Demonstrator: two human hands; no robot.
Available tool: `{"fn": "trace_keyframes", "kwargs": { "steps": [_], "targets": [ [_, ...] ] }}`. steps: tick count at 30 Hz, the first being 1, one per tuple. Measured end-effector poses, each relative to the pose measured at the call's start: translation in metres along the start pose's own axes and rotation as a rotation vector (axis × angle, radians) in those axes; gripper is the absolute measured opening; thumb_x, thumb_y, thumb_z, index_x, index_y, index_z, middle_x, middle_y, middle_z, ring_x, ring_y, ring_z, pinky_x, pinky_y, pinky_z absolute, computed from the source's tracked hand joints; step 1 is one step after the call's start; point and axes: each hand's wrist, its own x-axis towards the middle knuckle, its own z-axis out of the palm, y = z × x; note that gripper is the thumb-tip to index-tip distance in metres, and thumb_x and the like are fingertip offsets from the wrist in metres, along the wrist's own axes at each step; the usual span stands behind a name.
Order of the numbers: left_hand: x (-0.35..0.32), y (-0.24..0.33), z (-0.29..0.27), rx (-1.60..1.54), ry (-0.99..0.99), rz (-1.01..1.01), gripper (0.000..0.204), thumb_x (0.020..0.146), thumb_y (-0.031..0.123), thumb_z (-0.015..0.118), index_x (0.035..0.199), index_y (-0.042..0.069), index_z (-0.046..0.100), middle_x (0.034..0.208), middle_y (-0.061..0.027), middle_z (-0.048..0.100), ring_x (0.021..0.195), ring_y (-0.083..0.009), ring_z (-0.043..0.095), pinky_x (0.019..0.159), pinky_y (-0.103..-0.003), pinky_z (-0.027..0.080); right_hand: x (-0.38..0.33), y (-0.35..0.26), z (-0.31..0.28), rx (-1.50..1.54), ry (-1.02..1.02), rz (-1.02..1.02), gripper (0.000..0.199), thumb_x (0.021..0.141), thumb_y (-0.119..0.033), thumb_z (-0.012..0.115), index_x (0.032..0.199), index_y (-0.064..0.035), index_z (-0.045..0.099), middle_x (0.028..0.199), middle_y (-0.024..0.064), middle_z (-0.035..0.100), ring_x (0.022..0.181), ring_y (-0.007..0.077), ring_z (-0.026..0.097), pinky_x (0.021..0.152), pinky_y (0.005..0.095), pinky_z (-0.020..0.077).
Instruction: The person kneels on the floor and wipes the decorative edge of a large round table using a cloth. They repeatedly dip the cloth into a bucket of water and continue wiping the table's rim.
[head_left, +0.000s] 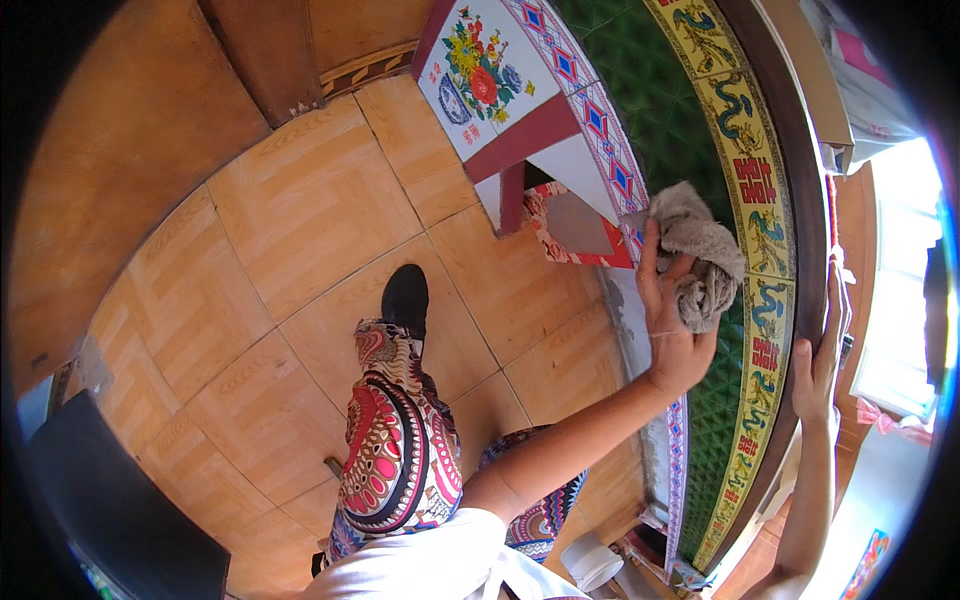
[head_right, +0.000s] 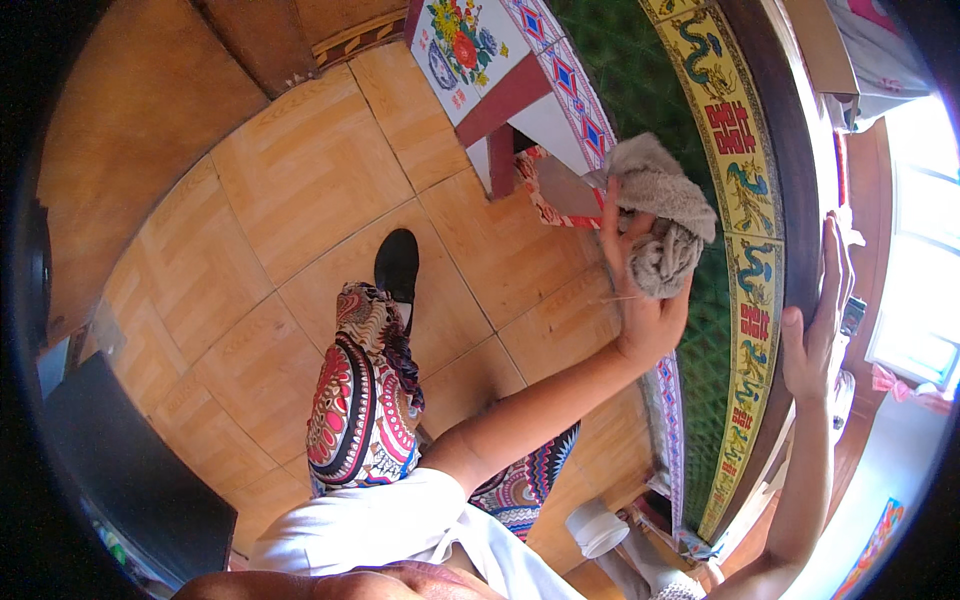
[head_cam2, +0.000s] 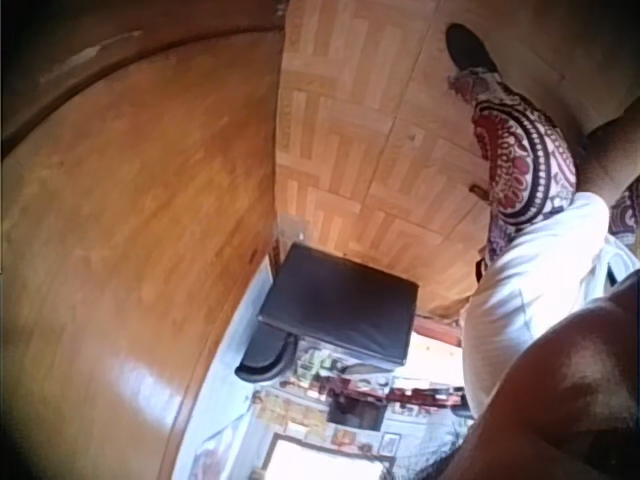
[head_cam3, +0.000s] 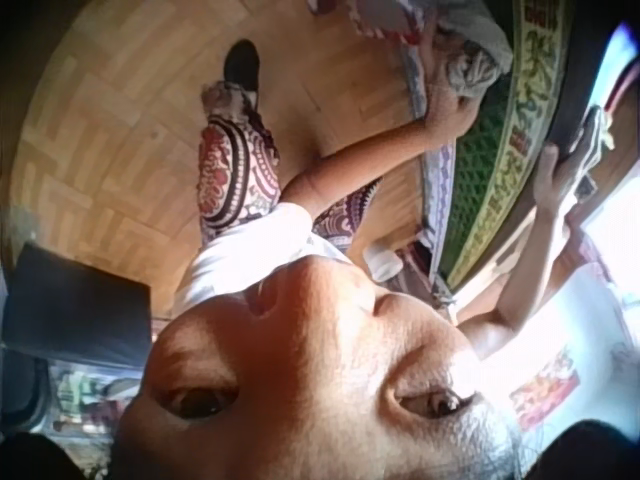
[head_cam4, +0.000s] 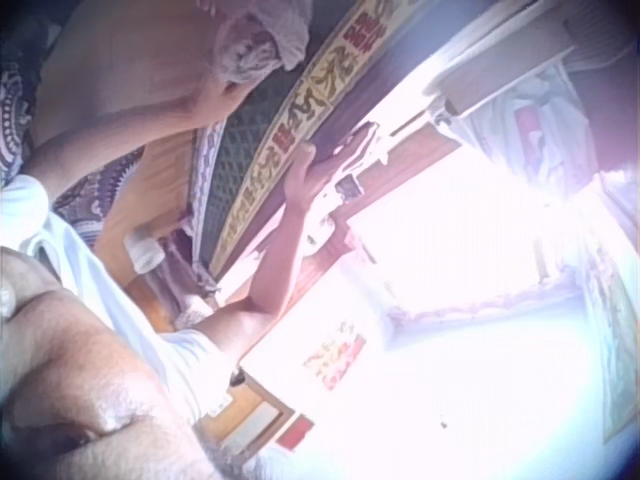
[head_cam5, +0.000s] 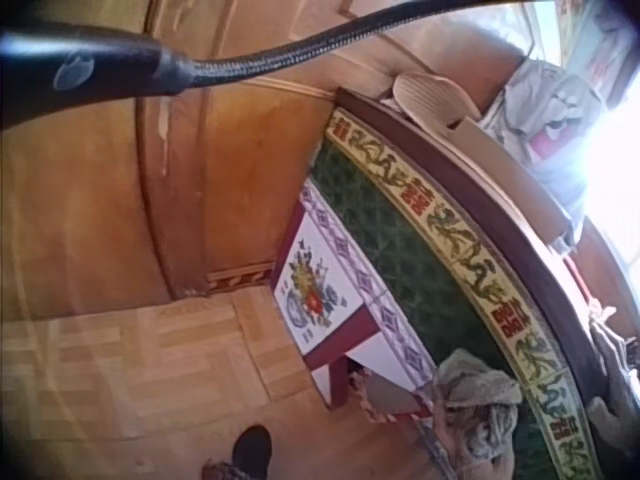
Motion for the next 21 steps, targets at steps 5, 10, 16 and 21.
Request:
{"fn": "trace_keyframes", "kwargs": {
  "steps": [5, 10, 16, 21],
  "targets": [
    [-0.018, -0.033, -0.008, 0.361, -0.220, 0.169, 0.059, 0.091, 0.025, 0.068, 0.136, -0.008, 0.047, 0.157, -0.0344, 0.024, 0.146, -0.0520, 0.022, 0.117, -0.059, 0.020, -0.002, 0.001, 0.004, 0.006, 0.014, 0.015, 0.092, 0.096, -0.072, 0.040, 0.158, -0.0065, 0.026, 0.162, 0.0175, 0.030, 0.151, 0.0350, 0.026, 0.121, 0.0537, 0.0217],
    [0.017, -0.043, 0.012, 0.442, -0.137, 0.139, 0.056, 0.093, 0.022, 0.064, 0.138, -0.007, 0.047, 0.158, -0.0328, 0.023, 0.148, -0.0503, 0.019, 0.118, -0.060, 0.016, -0.003, -0.007, -0.003, 0.049, 0.010, 0.084, 0.088, 0.097, -0.066, 0.047, 0.158, -0.0053, 0.027, 0.162, 0.0172, 0.031, 0.151, 0.0341, 0.026, 0.122, 0.0520, 0.0201],
    [0.074, -0.032, 0.013, 0.436, -0.044, 0.261, 0.049, 0.094, 0.010, 0.059, 0.138, -0.008, 0.046, 0.160, -0.0275, 0.026, 0.149, -0.0469, 0.021, 0.119, -0.055, 0.019, -0.009, -0.004, 0.000, 0.086, 0.032, 0.105, 0.083, 0.097, -0.058, 0.053, 0.157, -0.0060, 0.029, 0.161, 0.0178, 0.032, 0.150, 0.0347, 0.027, 0.121, 0.0524, 0.0212],
    [0.113, -0.024, 0.017, 0.445, 0.139, 0.302, 0.040, 0.095, 0.008, 0.059, 0.130, -0.009, 0.049, 0.148, -0.0241, 0.041, 0.131, -0.0414, 0.042, 0.111, -0.049, 0.032, -0.008, -0.003, -0.005, 0.091, 0.045, 0.082, 0.075, 0.098, -0.047, 0.057, 0.156, -0.0057, 0.031, 0.160, 0.0188, 0.033, 0.150, 0.0359, 0.027, 0.121, 0.0538, 0.0218]
  ]
}}
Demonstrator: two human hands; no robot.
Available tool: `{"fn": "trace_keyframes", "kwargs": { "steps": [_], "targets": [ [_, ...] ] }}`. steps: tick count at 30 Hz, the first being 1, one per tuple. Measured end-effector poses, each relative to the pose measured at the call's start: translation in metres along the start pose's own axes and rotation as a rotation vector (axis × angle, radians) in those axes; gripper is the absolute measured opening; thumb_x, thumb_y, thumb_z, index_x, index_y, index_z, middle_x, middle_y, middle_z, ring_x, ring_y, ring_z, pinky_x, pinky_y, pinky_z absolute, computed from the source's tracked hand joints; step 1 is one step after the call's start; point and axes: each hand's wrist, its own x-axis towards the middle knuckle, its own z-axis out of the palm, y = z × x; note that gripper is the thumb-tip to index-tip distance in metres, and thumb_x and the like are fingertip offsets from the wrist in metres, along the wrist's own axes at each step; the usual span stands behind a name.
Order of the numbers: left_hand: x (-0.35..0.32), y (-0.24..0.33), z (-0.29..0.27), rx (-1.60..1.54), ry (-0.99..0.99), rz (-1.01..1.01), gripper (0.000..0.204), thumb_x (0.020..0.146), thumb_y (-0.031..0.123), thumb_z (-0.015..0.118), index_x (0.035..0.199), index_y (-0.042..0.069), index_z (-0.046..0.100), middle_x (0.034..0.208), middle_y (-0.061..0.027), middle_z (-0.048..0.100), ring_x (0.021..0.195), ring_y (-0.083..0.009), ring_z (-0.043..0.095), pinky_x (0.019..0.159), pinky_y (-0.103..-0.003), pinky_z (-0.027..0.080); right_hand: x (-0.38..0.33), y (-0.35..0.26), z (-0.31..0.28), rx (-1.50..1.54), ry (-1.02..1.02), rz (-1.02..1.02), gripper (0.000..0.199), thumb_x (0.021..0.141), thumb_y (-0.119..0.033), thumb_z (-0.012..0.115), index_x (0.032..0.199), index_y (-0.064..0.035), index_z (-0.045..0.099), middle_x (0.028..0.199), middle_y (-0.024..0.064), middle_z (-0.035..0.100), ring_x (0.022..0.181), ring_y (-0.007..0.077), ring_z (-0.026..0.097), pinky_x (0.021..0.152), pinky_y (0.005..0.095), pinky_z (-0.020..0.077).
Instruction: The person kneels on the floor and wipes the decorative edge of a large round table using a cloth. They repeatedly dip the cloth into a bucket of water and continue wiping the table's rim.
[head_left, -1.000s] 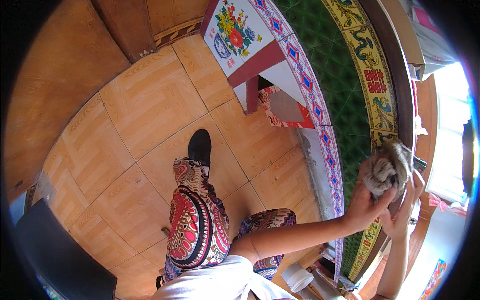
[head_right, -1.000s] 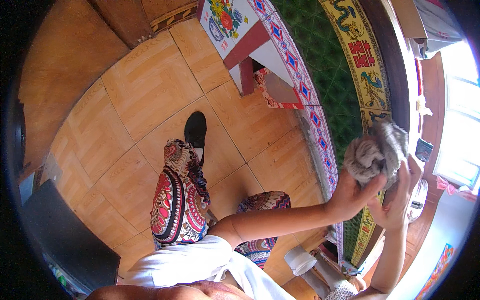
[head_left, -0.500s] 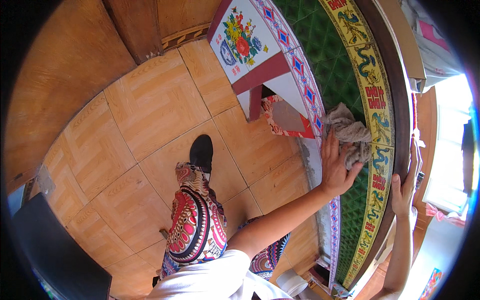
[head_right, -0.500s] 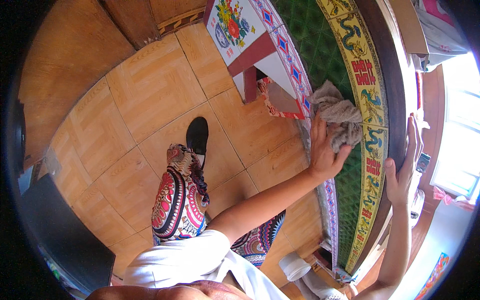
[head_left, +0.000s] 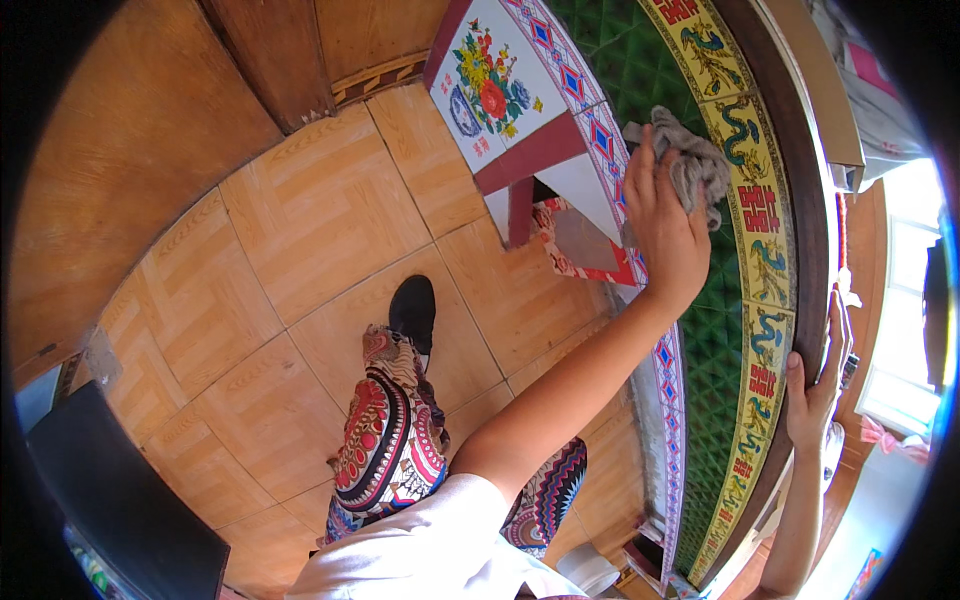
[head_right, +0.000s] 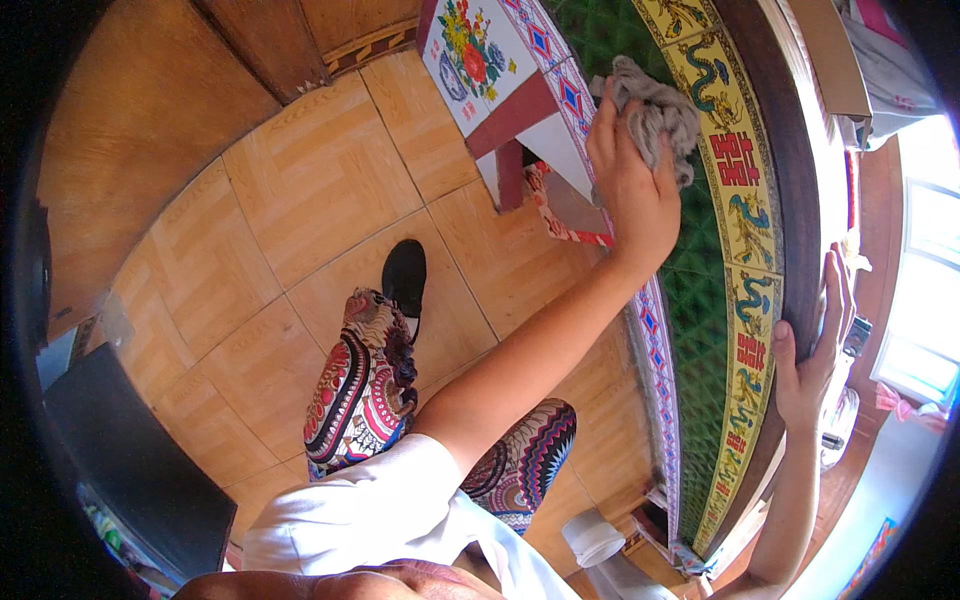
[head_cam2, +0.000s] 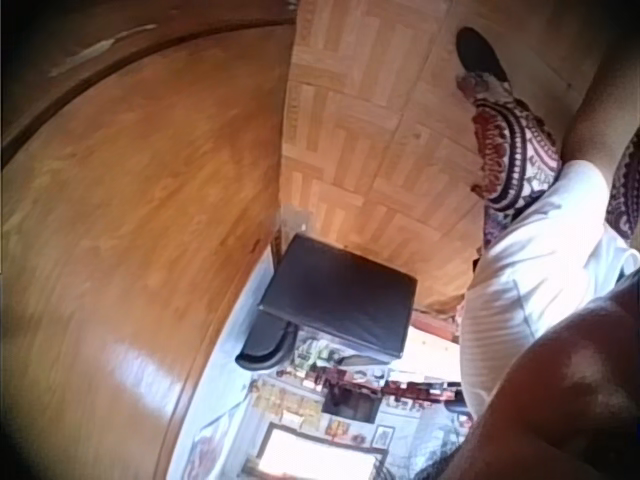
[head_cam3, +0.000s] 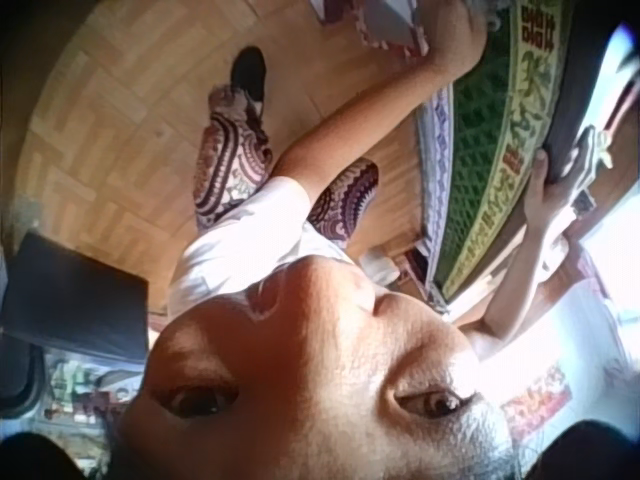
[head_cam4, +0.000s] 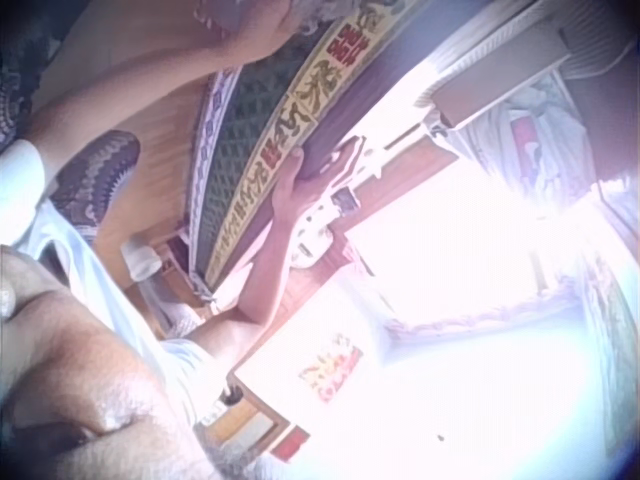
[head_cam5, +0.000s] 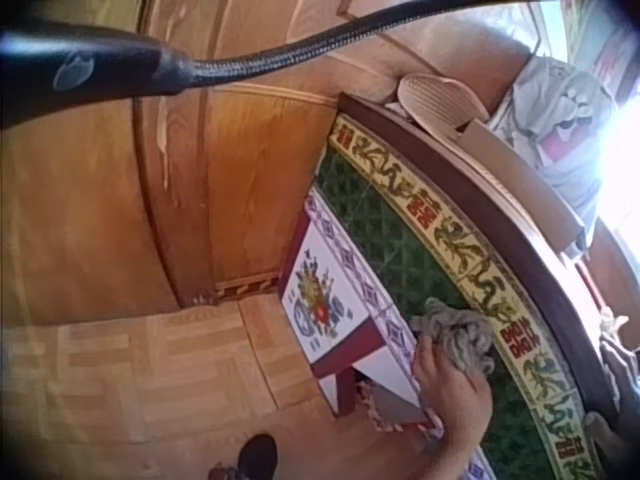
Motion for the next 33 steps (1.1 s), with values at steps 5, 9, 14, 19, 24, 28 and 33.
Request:
{"fn": "trace_keyframes", "kwargs": {
  "steps": [5, 9, 14, 19, 24, 28, 33],
  "targets": [
    [0.035, -0.009, -0.001, -0.219, 0.113, -0.251, 0.037, 0.092, 0.008, 0.061, 0.126, 0.000, 0.049, 0.120, -0.0210, 0.056, 0.112, -0.0397, 0.051, 0.101, -0.046, 0.039, -0.005, 0.009, 0.006, 0.077, 0.015, 0.004, 0.072, 0.098, -0.040, 0.058, 0.156, -0.0050, 0.032, 0.160, 0.0195, 0.034, 0.150, 0.0361, 0.027, 0.122, 0.0537, 0.0205],
    [0.109, -0.030, -0.002, -0.161, 0.166, -0.305, 0.053, 0.090, 0.004, 0.057, 0.142, 0.007, 0.047, 0.128, -0.0209, 0.058, 0.114, -0.0410, 0.051, 0.100, -0.048, 0.041, -0.002, 0.007, 0.004, 0.085, 0.011, 0.004, 0.070, 0.098, -0.035, 0.058, 0.155, -0.0047, 0.033, 0.160, 0.0195, 0.033, 0.150, 0.0359, 0.026, 0.122, 0.0537, 0.0196],
    [0.215, -0.048, -0.041, 0.252, -0.203, -0.129, 0.048, 0.095, 0.022, 0.048, 0.142, 0.016, 0.056, 0.103, -0.0236, 0.070, 0.091, -0.0316, 0.068, 0.078, -0.042, 0.052, -0.002, 0.011, 0.007, 0.109, 0.016, 0.007, 0.068, 0.099, -0.031, 0.057, 0.156, -0.0051, 0.032, 0.161, 0.0189, 0.033, 0.150, 0.0359, 0.027, 0.122, 0.0536, 0.0200],
    [0.244, -0.054, -0.064, 0.294, -0.576, -0.274, 0.054, 0.095, 0.026, 0.051, 0.148, 0.020, 0.051, 0.096, -0.0208, 0.072, 0.084, -0.0324, 0.070, 0.078, -0.044, 0.053, -0.002, 0.011, 0.006, 0.046, -0.005, 0.005, 0.069, 0.098, -0.032, 0.058, 0.156, -0.0059, 0.032, 0.160, 0.0187, 0.034, 0.150, 0.0363, 0.027, 0.121, 0.0535, 0.0226],
    [0.222, -0.089, -0.074, 0.543, -0.701, 0.060, 0.062, 0.089, 0.025, 0.056, 0.151, 0.027, 0.047, 0.114, -0.0188, 0.069, 0.105, -0.0390, 0.065, 0.092, -0.049, 0.052, -0.010, 0.014, 0.005, 0.086, -0.023, 0.109, 0.070, 0.098, -0.033, 0.056, 0.157, -0.0058, 0.030, 0.161, 0.0206, 0.032, 0.149, 0.0368, 0.030, 0.120, 0.0528, 0.0241],
    [0.227, -0.101, -0.086, 0.599, -0.670, 0.101, 0.059, 0.088, 0.030, 0.055, 0.148, 0.031, 0.051, 0.108, -0.0164, 0.072, 0.099, -0.0359, 0.069, 0.084, -0.049, 0.056, -0.012, 0.016, 0.001, 0.006, -0.070, 0.088, 0.071, 0.100, -0.032, 0.054, 0.158, -0.0040, 0.024, 0.162, 0.0181, 0.030, 0.147, 0.0330, 0.032, 0.118, 0.0471, 0.0275],
    [0.251, -0.062, -0.094, 0.589, -0.789, 0.029, 0.055, 0.092, 0.026, 0.054, 0.147, 0.023, 0.053, 0.093, -0.0176, 0.069, 0.087, -0.0355, 0.066, 0.080, -0.045, 0.054, -0.012, 0.014, 0.000, -0.031, -0.057, 0.083, 0.073, 0.100, -0.029, 0.055, 0.159, -0.0008, 0.021, 0.163, 0.0192, 0.026, 0.150, 0.0310, 0.027, 0.121, 0.0448, 0.0216]
  ]
}}
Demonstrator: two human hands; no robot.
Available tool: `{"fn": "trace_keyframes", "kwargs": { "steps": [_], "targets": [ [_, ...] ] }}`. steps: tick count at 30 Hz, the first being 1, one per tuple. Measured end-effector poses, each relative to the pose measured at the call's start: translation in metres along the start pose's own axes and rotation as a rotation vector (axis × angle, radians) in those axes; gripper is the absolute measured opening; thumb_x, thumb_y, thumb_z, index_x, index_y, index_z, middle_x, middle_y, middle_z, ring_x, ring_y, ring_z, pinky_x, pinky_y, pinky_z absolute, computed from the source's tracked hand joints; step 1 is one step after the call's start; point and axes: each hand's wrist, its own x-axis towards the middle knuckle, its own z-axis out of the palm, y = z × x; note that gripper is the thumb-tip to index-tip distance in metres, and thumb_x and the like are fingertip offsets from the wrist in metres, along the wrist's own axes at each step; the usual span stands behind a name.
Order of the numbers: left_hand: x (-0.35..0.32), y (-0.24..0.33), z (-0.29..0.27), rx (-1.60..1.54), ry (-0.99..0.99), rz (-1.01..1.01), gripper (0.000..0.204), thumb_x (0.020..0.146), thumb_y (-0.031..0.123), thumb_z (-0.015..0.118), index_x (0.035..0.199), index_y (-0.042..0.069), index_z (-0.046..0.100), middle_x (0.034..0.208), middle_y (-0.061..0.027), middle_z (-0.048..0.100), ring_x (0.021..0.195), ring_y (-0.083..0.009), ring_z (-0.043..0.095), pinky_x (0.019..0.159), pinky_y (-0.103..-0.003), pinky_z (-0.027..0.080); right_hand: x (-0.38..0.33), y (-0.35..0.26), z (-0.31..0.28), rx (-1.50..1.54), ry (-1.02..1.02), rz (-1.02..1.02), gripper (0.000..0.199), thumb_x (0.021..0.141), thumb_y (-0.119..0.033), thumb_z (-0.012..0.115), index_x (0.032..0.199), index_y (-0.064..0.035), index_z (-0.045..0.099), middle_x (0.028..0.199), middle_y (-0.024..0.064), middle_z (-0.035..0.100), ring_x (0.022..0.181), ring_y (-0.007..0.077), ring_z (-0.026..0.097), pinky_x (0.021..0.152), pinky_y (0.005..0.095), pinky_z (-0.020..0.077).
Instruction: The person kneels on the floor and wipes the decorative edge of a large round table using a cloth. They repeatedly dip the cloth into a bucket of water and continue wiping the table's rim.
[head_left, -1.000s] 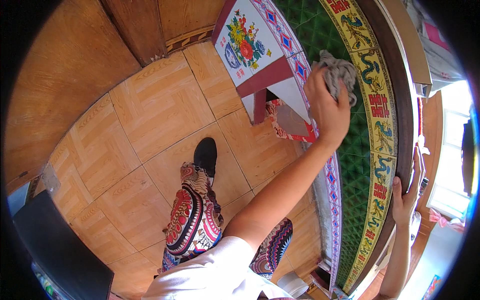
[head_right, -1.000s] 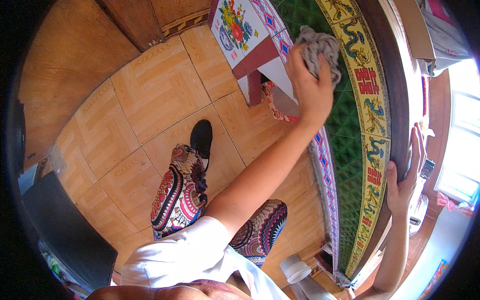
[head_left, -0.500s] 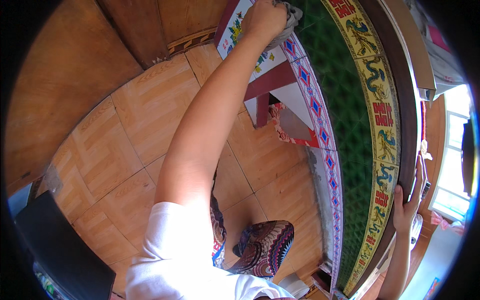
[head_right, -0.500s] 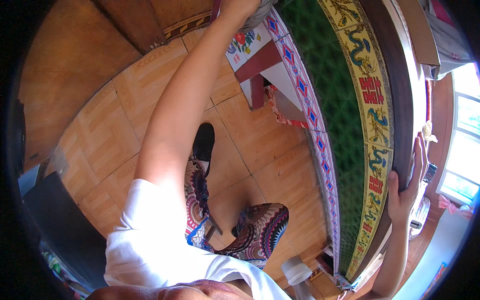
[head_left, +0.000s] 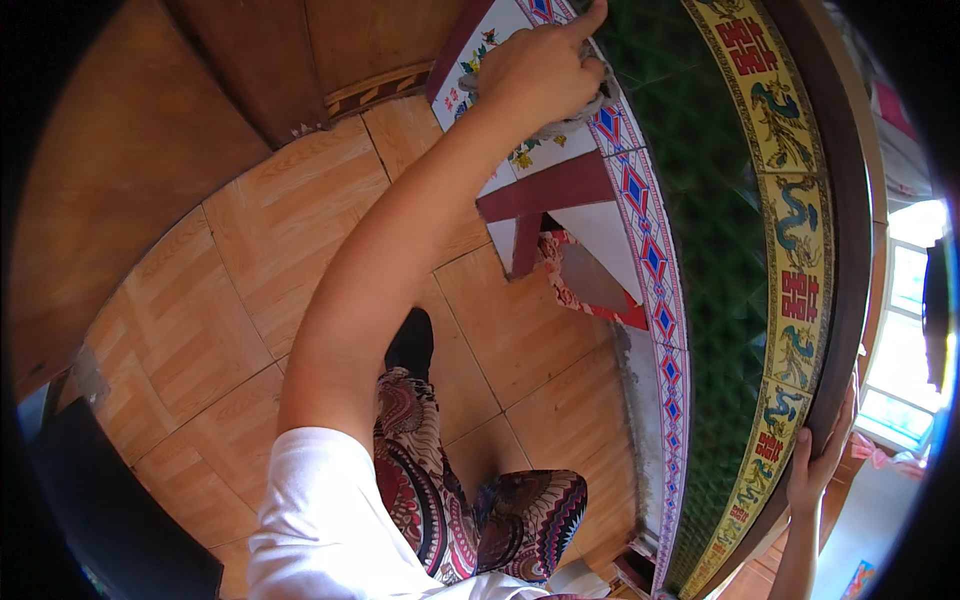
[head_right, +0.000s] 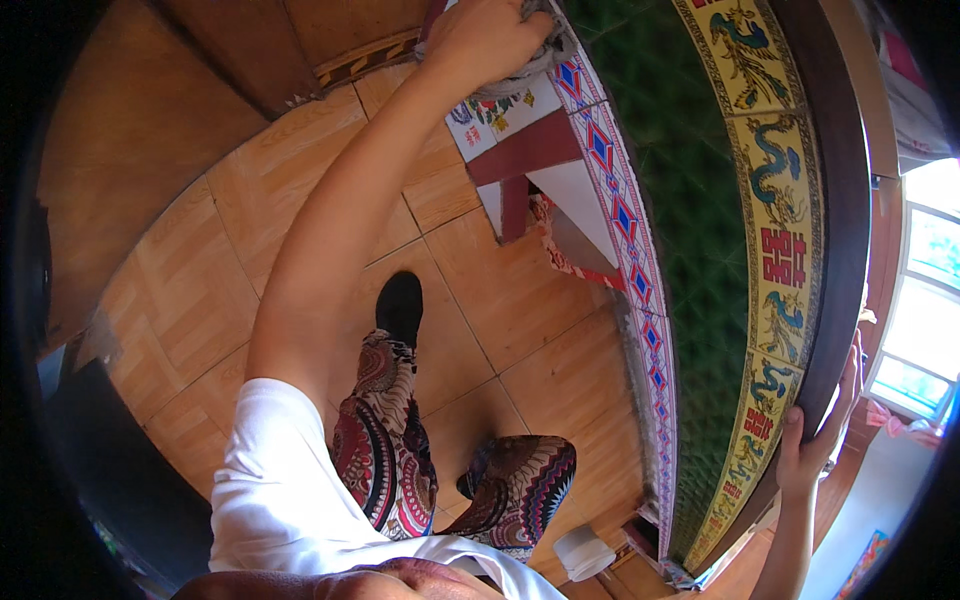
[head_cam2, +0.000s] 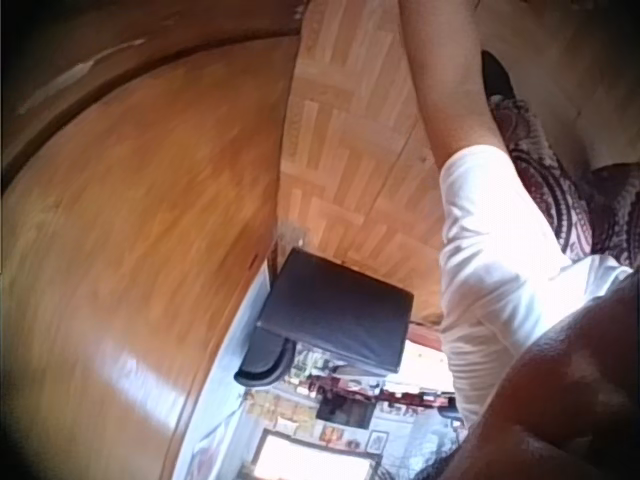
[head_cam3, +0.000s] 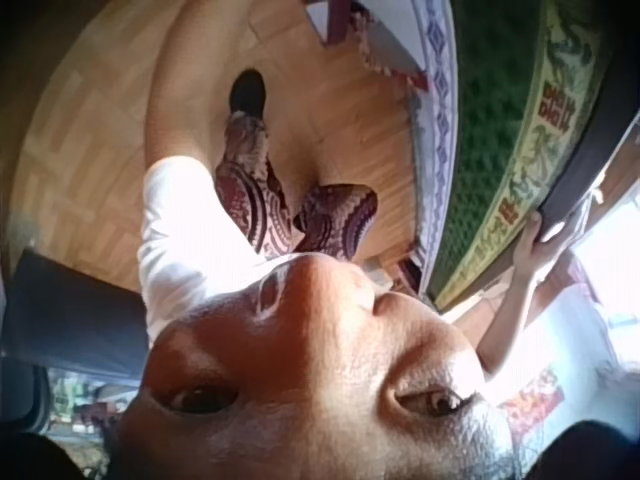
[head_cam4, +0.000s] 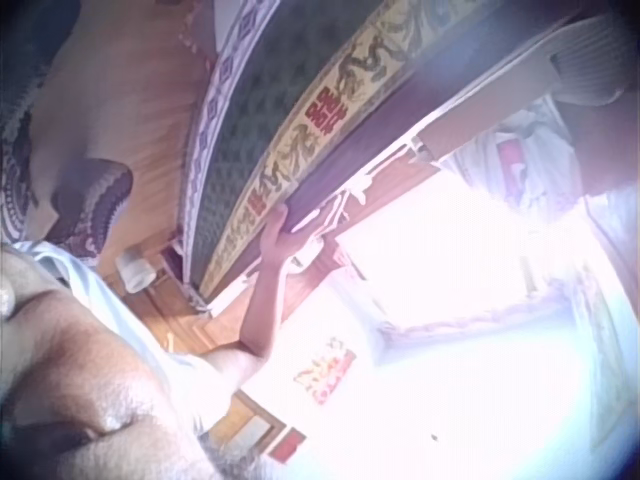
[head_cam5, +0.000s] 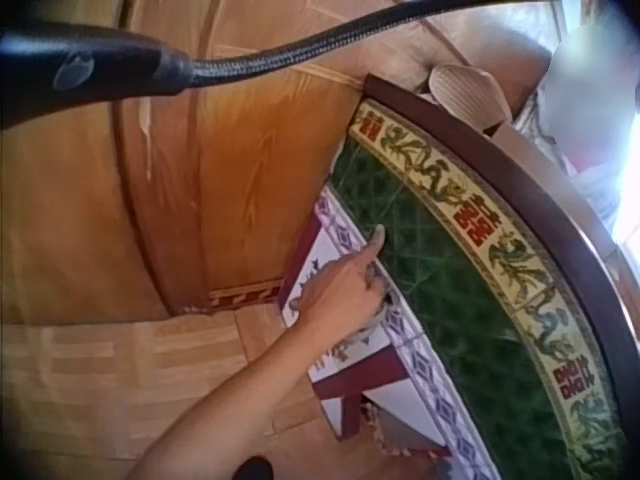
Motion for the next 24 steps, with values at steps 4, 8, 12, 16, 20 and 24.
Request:
{"fn": "trace_keyframes", "kwargs": {
  "steps": [4, 8, 12, 16, 20, 24],
  "targets": [
    [0.000, -0.029, 0.063, 0.137, 0.399, 0.152, 0.052, 0.085, 0.028, 0.059, 0.137, 0.030, 0.063, 0.100, -0.0124, 0.069, 0.098, -0.0329, 0.066, 0.080, -0.045, 0.057, -0.007, 0.007, 0.000, 0.038, 0.003, 0.031, 0.076, 0.100, -0.033, 0.055, 0.158, 0.0014, 0.020, 0.164, 0.0206, 0.023, 0.151, 0.0325, 0.023, 0.122, 0.0459, 0.0172],
    [-0.008, -0.033, 0.072, 0.005, 0.453, 0.175, 0.051, 0.084, 0.026, 0.061, 0.135, 0.029, 0.065, 0.100, -0.0119, 0.069, 0.099, -0.0317, 0.065, 0.082, -0.044, 0.056, -0.011, 0.017, -0.004, -0.036, -0.025, 0.013, 0.075, 0.102, -0.031, 0.054, 0.159, 0.0015, 0.019, 0.164, 0.0211, 0.022, 0.152, 0.0331, 0.020, 0.123, 0.0466, 0.0150],
    [0.010, -0.027, 0.059, -0.042, 0.402, 0.110, 0.051, 0.084, 0.027, 0.061, 0.135, 0.027, 0.065, 0.103, -0.0124, 0.071, 0.101, -0.0312, 0.065, 0.083, -0.045, 0.056, -0.011, 0.015, -0.005, -0.012, -0.030, 0.025, 0.074, 0.102, -0.030, 0.054, 0.159, 0.0016, 0.019, 0.165, 0.0211, 0.022, 0.152, 0.0330, 0.020, 0.123, 0.0464, 0.0145],
    [0.006, -0.026, 0.061, 0.092, 0.444, 0.184, 0.052, 0.085, 0.028, 0.060, 0.136, 0.027, 0.064, 0.105, -0.0126, 0.071, 0.101, -0.0317, 0.065, 0.084, -0.046, 0.055, -0.011, 0.015, -0.005, -0.008, -0.032, 0.028, 0.073, 0.101, -0.029, 0.055, 0.159, 0.0012, 0.020, 0.164, 0.0213, 0.022, 0.152, 0.0331, 0.020, 0.123, 0.0462, 0.0149],
    [0.004, -0.035, 0.063, 0.060, 0.457, 0.223, 0.052, 0.084, 0.029, 0.060, 0.136, 0.028, 0.064, 0.104, -0.0102, 0.071, 0.102, -0.0308, 0.065, 0.083, -0.045, 0.056, -0.008, 0.011, -0.004, -0.014, -0.020, 0.005, 0.072, 0.101, -0.028, 0.055, 0.158, 0.0011, 0.021, 0.164, 0.0213, 0.023, 0.152, 0.0330, 0.021, 0.122, 0.0462, 0.0153],
    [0.001, -0.009, 0.034, 0.037, 0.355, 0.237, 0.055, 0.089, 0.023, 0.057, 0.144, 0.021, 0.056, 0.098, -0.0151, 0.067, 0.094, -0.0341, 0.063, 0.082, -0.044, 0.053, -0.013, 0.013, -0.003, 0.046, -0.012, 0.036, 0.072, 0.101, -0.026, 0.055, 0.158, 0.0016, 0.021, 0.164, 0.0209, 0.024, 0.152, 0.0325, 0.021, 0.122, 0.0462, 0.0154]
  ]
}}
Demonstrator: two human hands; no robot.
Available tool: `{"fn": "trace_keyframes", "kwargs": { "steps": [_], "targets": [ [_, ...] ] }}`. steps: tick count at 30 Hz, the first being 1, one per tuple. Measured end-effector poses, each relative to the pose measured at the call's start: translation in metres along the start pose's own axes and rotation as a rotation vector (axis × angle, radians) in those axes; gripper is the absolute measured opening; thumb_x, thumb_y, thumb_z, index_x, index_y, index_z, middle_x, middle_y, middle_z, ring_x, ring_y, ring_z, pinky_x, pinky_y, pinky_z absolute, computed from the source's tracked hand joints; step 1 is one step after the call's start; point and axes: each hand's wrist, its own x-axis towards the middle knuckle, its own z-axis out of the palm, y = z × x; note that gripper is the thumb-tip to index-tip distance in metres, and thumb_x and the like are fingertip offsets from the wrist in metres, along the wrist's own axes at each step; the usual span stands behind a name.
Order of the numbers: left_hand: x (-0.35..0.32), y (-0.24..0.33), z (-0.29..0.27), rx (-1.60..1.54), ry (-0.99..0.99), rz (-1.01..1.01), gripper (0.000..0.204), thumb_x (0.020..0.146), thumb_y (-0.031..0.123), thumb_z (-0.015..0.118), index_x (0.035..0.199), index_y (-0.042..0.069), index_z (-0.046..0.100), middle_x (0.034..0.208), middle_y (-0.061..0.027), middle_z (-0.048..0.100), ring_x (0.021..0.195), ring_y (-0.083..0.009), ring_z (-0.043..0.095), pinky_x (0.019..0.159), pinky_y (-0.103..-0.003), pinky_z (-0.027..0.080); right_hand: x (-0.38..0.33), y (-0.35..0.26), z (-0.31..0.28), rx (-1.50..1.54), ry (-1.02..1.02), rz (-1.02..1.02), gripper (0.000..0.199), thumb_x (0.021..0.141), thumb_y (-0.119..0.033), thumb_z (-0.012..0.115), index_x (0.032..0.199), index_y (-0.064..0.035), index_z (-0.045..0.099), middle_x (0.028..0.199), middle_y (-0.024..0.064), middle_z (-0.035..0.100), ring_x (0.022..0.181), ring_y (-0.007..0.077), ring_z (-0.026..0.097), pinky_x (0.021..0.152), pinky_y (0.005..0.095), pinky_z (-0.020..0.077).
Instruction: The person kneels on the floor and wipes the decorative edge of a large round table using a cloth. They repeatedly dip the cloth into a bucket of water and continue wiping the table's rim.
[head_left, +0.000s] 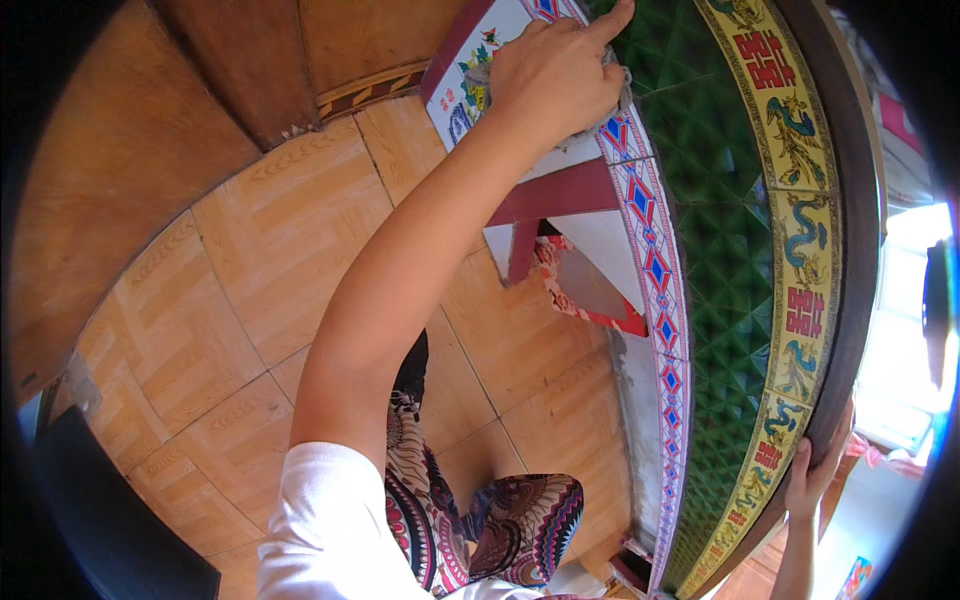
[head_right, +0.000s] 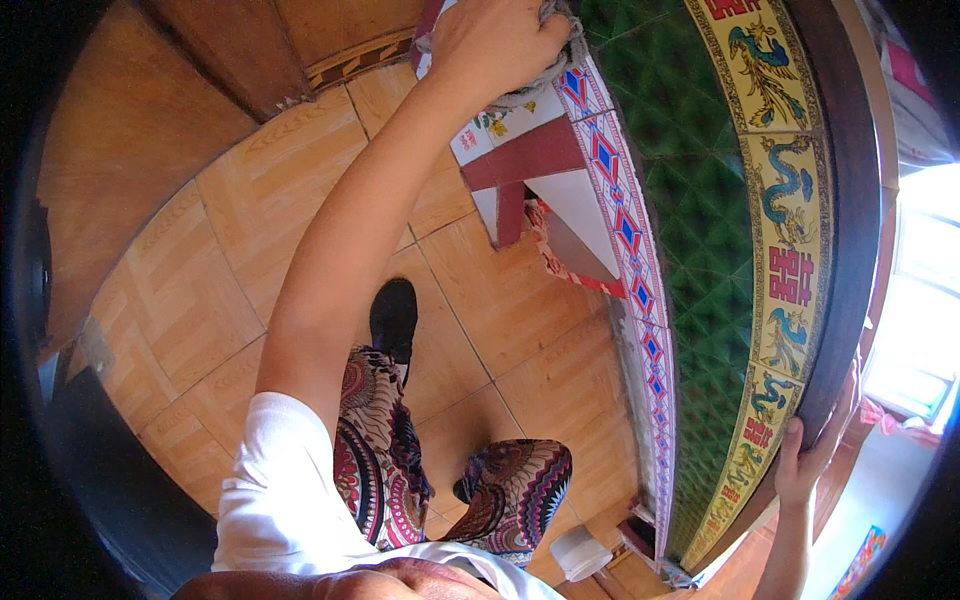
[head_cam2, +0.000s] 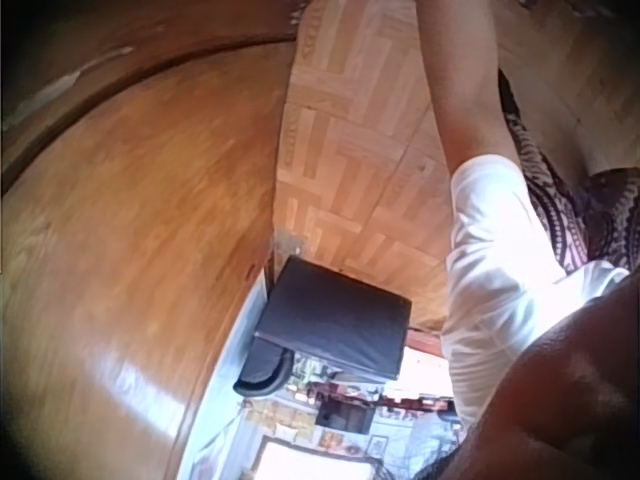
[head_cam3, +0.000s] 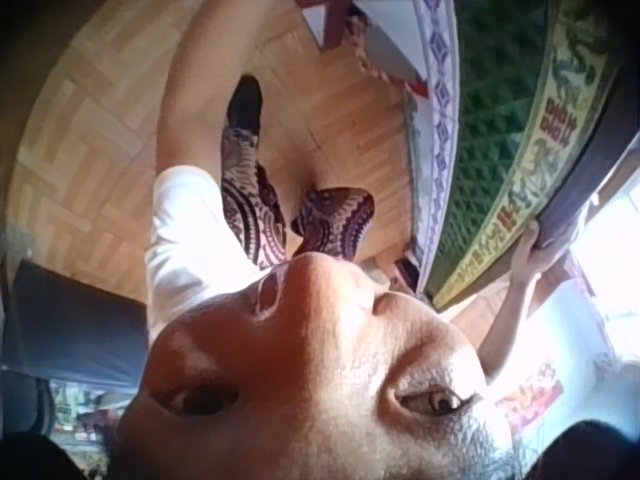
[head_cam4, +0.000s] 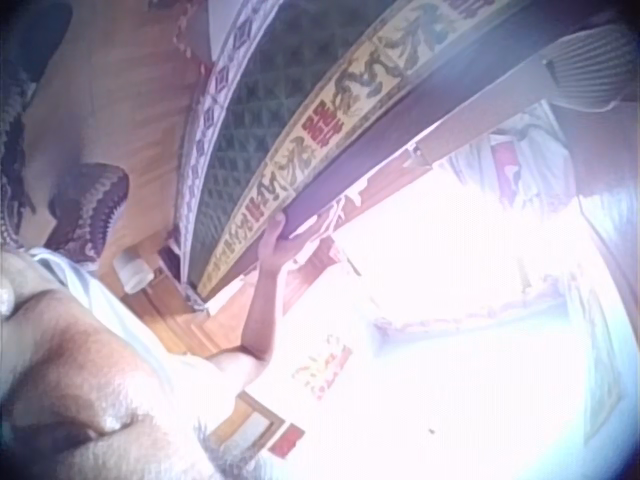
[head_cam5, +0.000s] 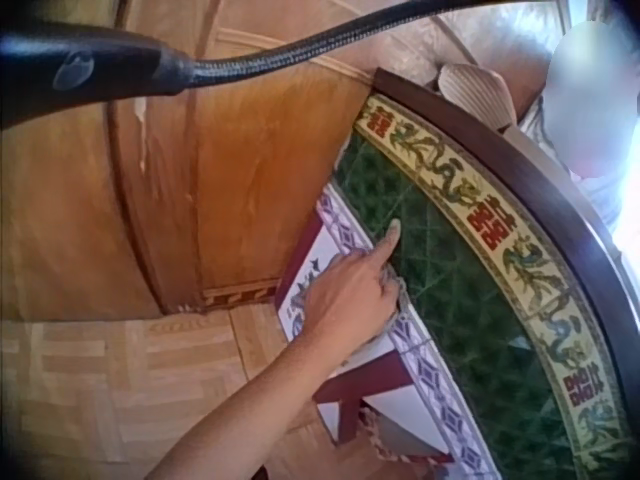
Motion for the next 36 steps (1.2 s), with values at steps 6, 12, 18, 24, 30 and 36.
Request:
{"fn": "trace_keyframes", "kwargs": {
  "steps": [6, 12, 18, 24, 30, 36],
  "targets": [
    [-0.008, -0.021, 0.028, 0.196, 0.175, 0.069, 0.047, 0.084, 0.029, 0.063, 0.131, 0.029, 0.068, 0.103, -0.0055, 0.070, 0.100, -0.0272, 0.064, 0.077, -0.044, 0.057, 0.004, -0.005, 0.002, -0.021, 0.010, -0.007, 0.073, 0.101, -0.027, 0.054, 0.158, 0.0012, 0.020, 0.163, 0.0204, 0.025, 0.151, 0.0321, 0.023, 0.122, 0.0460, 0.0168],
    [0.007, -0.013, 0.015, 0.151, 0.174, 0.104, 0.048, 0.088, 0.023, 0.059, 0.136, 0.018, 0.062, 0.104, -0.0138, 0.066, 0.099, -0.0327, 0.061, 0.083, -0.043, 0.053, 0.006, -0.011, 0.002, -0.016, 0.005, 0.008, 0.074, 0.101, -0.031, 0.054, 0.159, 0.0007, 0.020, 0.163, 0.0202, 0.025, 0.151, 0.0319, 0.024, 0.122, 0.0458, 0.0179],
    [-0.015, -0.029, 0.033, 0.150, 0.200, 0.040, 0.043, 0.084, 0.027, 0.062, 0.126, 0.028, 0.071, 0.111, -0.0051, 0.068, 0.101, -0.0288, 0.062, 0.079, -0.045, 0.056, 0.005, -0.007, 0.001, -0.021, -0.010, 0.002, 0.074, 0.101, -0.031, 0.054, 0.159, -0.0008, 0.020, 0.163, 0.0195, 0.025, 0.151, 0.0312, 0.023, 0.122, 0.0456, 0.0181],
    [-0.009, -0.002, 0.030, 0.028, 0.201, -0.106, 0.046, 0.087, 0.027, 0.057, 0.133, 0.026, 0.066, 0.110, -0.0102, 0.067, 0.104, -0.0324, 0.062, 0.081, -0.045, 0.055, 0.008, -0.014, 0.004, 0.007, 0.024, 0.021, 0.074, 0.099, -0.029, 0.056, 0.157, 0.0027, 0.023, 0.161, 0.0223, 0.029, 0.150, 0.0348, 0.024, 0.121, 0.0467, 0.0189],
    [-0.053, 0.033, 0.033, -0.024, -0.080, -0.085, 0.050, 0.087, 0.026, 0.058, 0.136, 0.022, 0.063, 0.104, -0.0127, 0.064, 0.103, -0.0329, 0.062, 0.080, -0.045, 0.055, 0.009, -0.015, 0.002, 0.022, -0.005, 0.014, 0.073, 0.101, -0.028, 0.055, 0.159, -0.0005, 0.021, 0.163, 0.0196, 0.025, 0.151, 0.0312, 0.025, 0.122, 0.0459, 0.0183],
    [-0.045, 0.005, 0.025, -0.016, 0.091, 0.032, 0.056, 0.083, 0.020, 0.063, 0.138, 0.029, 0.061, 0.099, -0.0101, 0.063, 0.096, -0.0289, 0.062, 0.075, -0.044, 0.056, 0.005, -0.010, 0.002, -0.013, 0.005, 0.007, 0.073, 0.100, -0.027, 0.056, 0.158, 0.0004, 0.021, 0.163, 0.0203, 0.025, 0.151, 0.0318, 0.024, 0.122, 0.0464, 0.0181]
  ]
}}
